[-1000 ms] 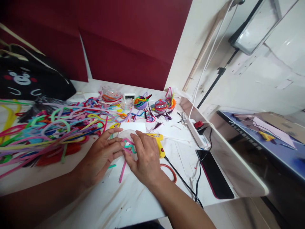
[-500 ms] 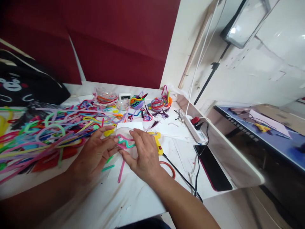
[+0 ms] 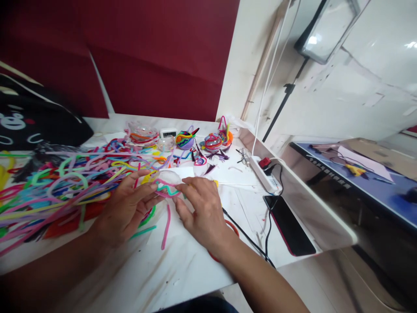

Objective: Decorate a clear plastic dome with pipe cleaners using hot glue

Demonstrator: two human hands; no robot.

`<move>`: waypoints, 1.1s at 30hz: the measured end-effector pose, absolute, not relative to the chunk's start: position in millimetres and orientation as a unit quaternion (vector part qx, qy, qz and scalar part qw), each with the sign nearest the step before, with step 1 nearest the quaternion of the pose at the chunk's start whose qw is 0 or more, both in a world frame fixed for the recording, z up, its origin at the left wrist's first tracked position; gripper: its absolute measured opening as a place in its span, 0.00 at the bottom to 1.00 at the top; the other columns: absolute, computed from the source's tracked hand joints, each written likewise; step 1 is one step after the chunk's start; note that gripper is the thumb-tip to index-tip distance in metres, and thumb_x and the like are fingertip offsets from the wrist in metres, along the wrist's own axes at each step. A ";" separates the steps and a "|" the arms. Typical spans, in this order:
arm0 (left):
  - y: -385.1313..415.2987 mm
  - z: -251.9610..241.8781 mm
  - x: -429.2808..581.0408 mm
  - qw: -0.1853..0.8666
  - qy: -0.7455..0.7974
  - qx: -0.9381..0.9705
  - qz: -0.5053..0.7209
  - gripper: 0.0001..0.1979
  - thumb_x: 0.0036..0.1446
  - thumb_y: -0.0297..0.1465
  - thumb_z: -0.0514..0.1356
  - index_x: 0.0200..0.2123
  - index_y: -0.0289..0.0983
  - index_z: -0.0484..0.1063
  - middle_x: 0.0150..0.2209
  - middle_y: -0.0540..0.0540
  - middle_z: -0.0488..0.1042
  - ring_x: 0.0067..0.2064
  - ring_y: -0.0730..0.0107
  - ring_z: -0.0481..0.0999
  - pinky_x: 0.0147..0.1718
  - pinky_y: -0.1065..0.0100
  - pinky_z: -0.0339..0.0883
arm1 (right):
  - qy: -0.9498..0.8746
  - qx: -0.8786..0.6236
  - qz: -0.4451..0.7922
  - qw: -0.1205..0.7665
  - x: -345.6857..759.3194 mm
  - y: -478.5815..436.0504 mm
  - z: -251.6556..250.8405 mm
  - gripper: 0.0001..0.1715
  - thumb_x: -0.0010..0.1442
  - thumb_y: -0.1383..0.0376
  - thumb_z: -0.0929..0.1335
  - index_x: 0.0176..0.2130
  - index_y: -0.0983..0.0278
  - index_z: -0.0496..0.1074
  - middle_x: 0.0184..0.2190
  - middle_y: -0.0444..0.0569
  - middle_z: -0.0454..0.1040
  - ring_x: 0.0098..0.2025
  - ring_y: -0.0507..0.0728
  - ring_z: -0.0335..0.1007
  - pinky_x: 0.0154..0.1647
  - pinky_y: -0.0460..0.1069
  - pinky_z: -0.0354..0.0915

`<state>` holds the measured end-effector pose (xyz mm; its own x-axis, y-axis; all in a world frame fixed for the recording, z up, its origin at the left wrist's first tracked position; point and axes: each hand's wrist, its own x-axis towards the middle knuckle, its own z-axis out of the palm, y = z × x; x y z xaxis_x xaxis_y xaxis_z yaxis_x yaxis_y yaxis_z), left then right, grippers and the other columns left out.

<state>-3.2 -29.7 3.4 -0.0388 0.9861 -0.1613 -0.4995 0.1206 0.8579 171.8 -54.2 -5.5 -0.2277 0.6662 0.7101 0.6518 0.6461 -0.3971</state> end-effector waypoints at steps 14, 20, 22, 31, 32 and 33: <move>-25.4 4.5 -4.7 0.605 0.394 0.305 0.622 0.24 0.43 0.23 0.70 0.43 0.42 0.67 0.26 0.55 0.77 0.32 0.72 0.79 0.40 0.65 0.77 | -0.782 -0.614 0.093 0.053 225.9 -76.0 10.1 0.21 0.61 0.64 0.69 0.53 0.67 0.71 0.46 0.57 0.75 0.48 0.66 0.72 0.50 0.59 0.67; -26.0 9.4 -3.5 0.606 0.381 0.303 0.630 0.23 0.42 0.22 0.70 0.42 0.41 0.68 0.29 0.52 0.79 0.31 0.72 0.80 0.38 0.68 0.79 | -0.732 -0.667 0.137 0.006 233.3 -79.8 -3.9 0.23 0.63 0.61 0.67 0.56 0.66 0.69 0.50 0.57 0.73 0.48 0.65 0.73 0.47 0.56 0.68; -25.8 10.4 -3.5 0.604 0.380 0.301 0.633 0.23 0.42 0.21 0.70 0.41 0.41 0.68 0.28 0.53 0.79 0.30 0.73 0.80 0.36 0.69 0.79 | -0.721 -0.680 0.130 0.022 232.6 -81.6 -3.9 0.22 0.63 0.61 0.67 0.55 0.65 0.69 0.48 0.56 0.73 0.48 0.65 0.73 0.46 0.56 0.68; -26.5 11.8 -4.5 0.594 0.382 0.312 0.636 0.21 0.44 0.22 0.69 0.41 0.41 0.67 0.27 0.53 0.79 0.31 0.73 0.80 0.37 0.69 0.79 | -0.777 -0.611 0.150 0.014 245.3 -108.8 -20.4 0.19 0.60 0.70 0.68 0.51 0.59 0.72 0.45 0.53 0.75 0.46 0.62 0.74 0.47 0.54 0.68; -26.8 11.6 -4.4 0.594 0.380 0.314 0.636 0.22 0.44 0.22 0.69 0.41 0.41 0.67 0.26 0.53 0.79 0.31 0.73 0.80 0.37 0.69 0.79 | -0.787 -0.600 0.142 0.021 246.6 -110.1 -24.9 0.21 0.60 0.72 0.67 0.52 0.59 0.72 0.46 0.53 0.76 0.46 0.61 0.74 0.47 0.53 0.68; -27.2 11.4 -4.3 0.594 0.378 0.315 0.637 0.22 0.44 0.22 0.69 0.41 0.41 0.68 0.26 0.53 0.79 0.31 0.73 0.80 0.37 0.69 0.79 | -0.800 -0.585 0.134 0.029 247.5 -110.7 -29.3 0.21 0.61 0.73 0.66 0.52 0.59 0.71 0.46 0.53 0.76 0.47 0.60 0.74 0.47 0.53 0.68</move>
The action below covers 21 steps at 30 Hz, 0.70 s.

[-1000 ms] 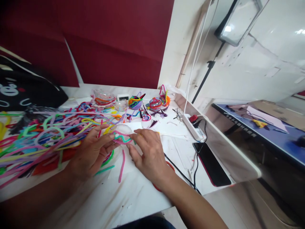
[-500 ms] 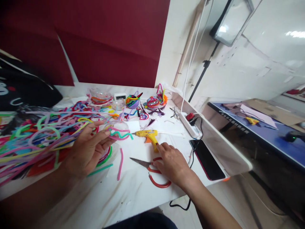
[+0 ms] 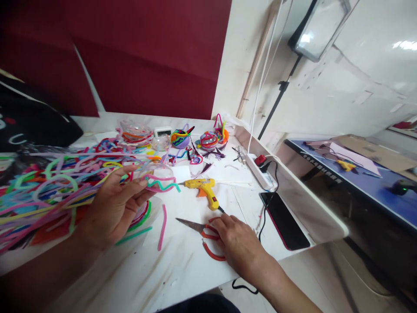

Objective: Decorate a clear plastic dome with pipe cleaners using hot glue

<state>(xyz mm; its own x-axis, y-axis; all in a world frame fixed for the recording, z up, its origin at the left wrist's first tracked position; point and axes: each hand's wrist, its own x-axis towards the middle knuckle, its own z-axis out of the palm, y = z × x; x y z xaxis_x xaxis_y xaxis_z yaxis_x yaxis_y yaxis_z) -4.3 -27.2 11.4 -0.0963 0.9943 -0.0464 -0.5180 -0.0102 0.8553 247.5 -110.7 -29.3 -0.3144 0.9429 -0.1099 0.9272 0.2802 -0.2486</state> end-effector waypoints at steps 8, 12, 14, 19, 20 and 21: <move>-26.7 10.8 -5.8 0.590 0.382 0.318 0.636 0.22 0.46 0.21 0.68 0.43 0.41 0.67 0.26 0.53 0.79 0.30 0.74 0.80 0.37 0.70 0.79 | -0.822 -0.554 0.097 0.086 243.2 -110.5 -41.6 0.12 0.61 0.65 0.68 0.47 0.61 0.69 0.39 0.52 0.78 0.41 0.59 0.76 0.44 0.51 0.69; -26.1 10.4 -5.8 0.590 0.383 0.318 0.636 0.23 0.47 0.21 0.68 0.45 0.41 0.68 0.27 0.53 0.79 0.31 0.74 0.80 0.37 0.70 0.79 | -0.816 -0.554 0.124 0.109 243.3 -108.5 -33.0 0.12 0.66 0.62 0.64 0.49 0.60 0.68 0.41 0.52 0.77 0.41 0.58 0.76 0.41 0.50 0.69; -26.1 10.2 -5.7 0.588 0.384 0.320 0.636 0.23 0.47 0.21 0.68 0.45 0.41 0.68 0.26 0.53 0.79 0.31 0.74 0.80 0.37 0.70 0.79 | -0.802 -0.572 0.127 0.115 243.6 -101.1 -27.7 0.12 0.67 0.60 0.63 0.49 0.61 0.69 0.43 0.53 0.76 0.42 0.58 0.76 0.41 0.51 0.69; -26.6 11.5 -4.9 0.591 0.381 0.322 0.634 0.22 0.45 0.21 0.69 0.43 0.42 0.68 0.26 0.54 0.79 0.30 0.74 0.79 0.36 0.71 0.79 | -0.724 -0.679 0.083 0.092 240.9 -62.1 -26.2 0.19 0.64 0.62 0.65 0.53 0.65 0.67 0.47 0.57 0.73 0.44 0.62 0.75 0.43 0.53 0.67; -26.9 12.0 -4.7 0.592 0.380 0.320 0.635 0.23 0.45 0.21 0.69 0.43 0.42 0.68 0.26 0.54 0.79 0.30 0.74 0.79 0.36 0.71 0.78 | -0.713 -0.691 0.094 0.074 239.6 -53.7 -27.8 0.19 0.63 0.61 0.66 0.53 0.65 0.68 0.47 0.56 0.74 0.45 0.63 0.75 0.43 0.53 0.66; -27.1 12.4 -4.5 0.592 0.379 0.318 0.636 0.23 0.44 0.21 0.70 0.43 0.42 0.68 0.26 0.54 0.79 0.30 0.75 0.79 0.36 0.71 0.78 | -0.712 -0.692 0.102 0.063 238.0 -46.1 -29.5 0.21 0.63 0.59 0.66 0.53 0.66 0.68 0.46 0.56 0.74 0.44 0.63 0.75 0.42 0.53 0.66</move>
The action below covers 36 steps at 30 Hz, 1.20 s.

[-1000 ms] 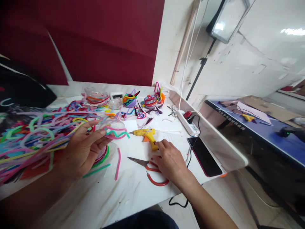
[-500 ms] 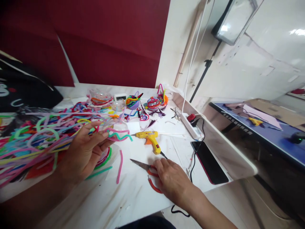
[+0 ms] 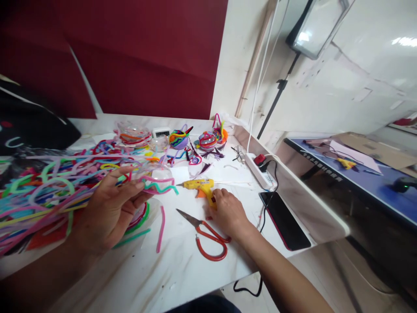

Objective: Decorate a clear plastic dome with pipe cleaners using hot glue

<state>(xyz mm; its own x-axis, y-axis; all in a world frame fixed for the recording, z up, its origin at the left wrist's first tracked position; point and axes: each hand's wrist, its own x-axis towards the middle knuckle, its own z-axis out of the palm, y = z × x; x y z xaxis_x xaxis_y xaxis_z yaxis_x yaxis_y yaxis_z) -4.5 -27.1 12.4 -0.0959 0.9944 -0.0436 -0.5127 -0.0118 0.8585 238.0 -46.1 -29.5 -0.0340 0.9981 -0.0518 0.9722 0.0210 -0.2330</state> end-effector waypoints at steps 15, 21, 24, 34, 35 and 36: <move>-29.5 18.8 -6.6 0.572 0.370 0.332 0.652 0.23 0.43 0.23 0.71 0.41 0.43 0.69 0.27 0.55 0.78 0.29 0.73 0.78 0.33 0.71 0.78 | -0.526 -0.599 0.475 0.372 249.1 -29.3 -21.7 0.15 0.55 0.57 0.70 0.34 0.66 0.69 0.26 0.44 0.70 0.23 0.50 0.61 0.24 0.46 0.59; -32.7 22.9 -9.5 0.572 0.354 0.333 0.661 0.22 0.44 0.23 0.71 0.41 0.44 0.70 0.27 0.55 0.78 0.30 0.74 0.78 0.33 0.72 0.78 | -0.466 -0.522 0.428 0.572 247.0 -48.0 -12.1 0.20 0.57 0.50 0.72 0.38 0.64 0.73 0.27 0.44 0.71 0.25 0.50 0.60 0.26 0.46 0.58; -34.3 24.9 -9.7 0.579 0.353 0.330 0.657 0.22 0.44 0.22 0.71 0.41 0.44 0.69 0.28 0.54 0.79 0.30 0.73 0.78 0.33 0.72 0.78 | -0.432 -0.506 0.404 0.627 241.7 -52.4 -10.0 0.21 0.52 0.53 0.76 0.41 0.62 0.74 0.30 0.45 0.72 0.28 0.51 0.64 0.28 0.46 0.62; -39.1 27.9 -9.1 0.595 0.341 0.328 0.649 0.23 0.45 0.22 0.71 0.43 0.45 0.70 0.30 0.53 0.80 0.31 0.73 0.79 0.33 0.73 0.78 | -0.547 -0.510 0.362 0.556 230.5 -78.2 -7.7 0.13 0.58 0.59 0.73 0.42 0.63 0.75 0.31 0.48 0.76 0.31 0.55 0.72 0.27 0.48 0.69; -39.5 28.1 -9.1 0.596 0.341 0.327 0.649 0.23 0.45 0.22 0.71 0.43 0.45 0.70 0.30 0.53 0.80 0.31 0.73 0.79 0.32 0.74 0.77 | -0.571 -0.492 0.360 0.550 228.4 -80.9 -6.2 0.12 0.60 0.60 0.72 0.43 0.62 0.75 0.34 0.49 0.77 0.33 0.56 0.74 0.30 0.48 0.71; -39.9 28.3 -9.2 0.597 0.340 0.327 0.648 0.23 0.45 0.22 0.71 0.43 0.45 0.70 0.29 0.53 0.80 0.30 0.73 0.79 0.31 0.75 0.77 | -0.590 -0.477 0.359 0.544 226.3 -83.4 -4.8 0.10 0.61 0.61 0.71 0.43 0.62 0.75 0.37 0.50 0.78 0.36 0.56 0.75 0.33 0.49 0.72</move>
<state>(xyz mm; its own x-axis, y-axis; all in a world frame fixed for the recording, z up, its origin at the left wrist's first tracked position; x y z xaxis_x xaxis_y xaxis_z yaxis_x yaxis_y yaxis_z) -9.2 -39.9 28.3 -0.0726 0.9972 0.0172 -0.5522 -0.0545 0.8319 226.3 -83.4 -4.8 0.0465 0.9533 0.2984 0.1728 0.2865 -0.9424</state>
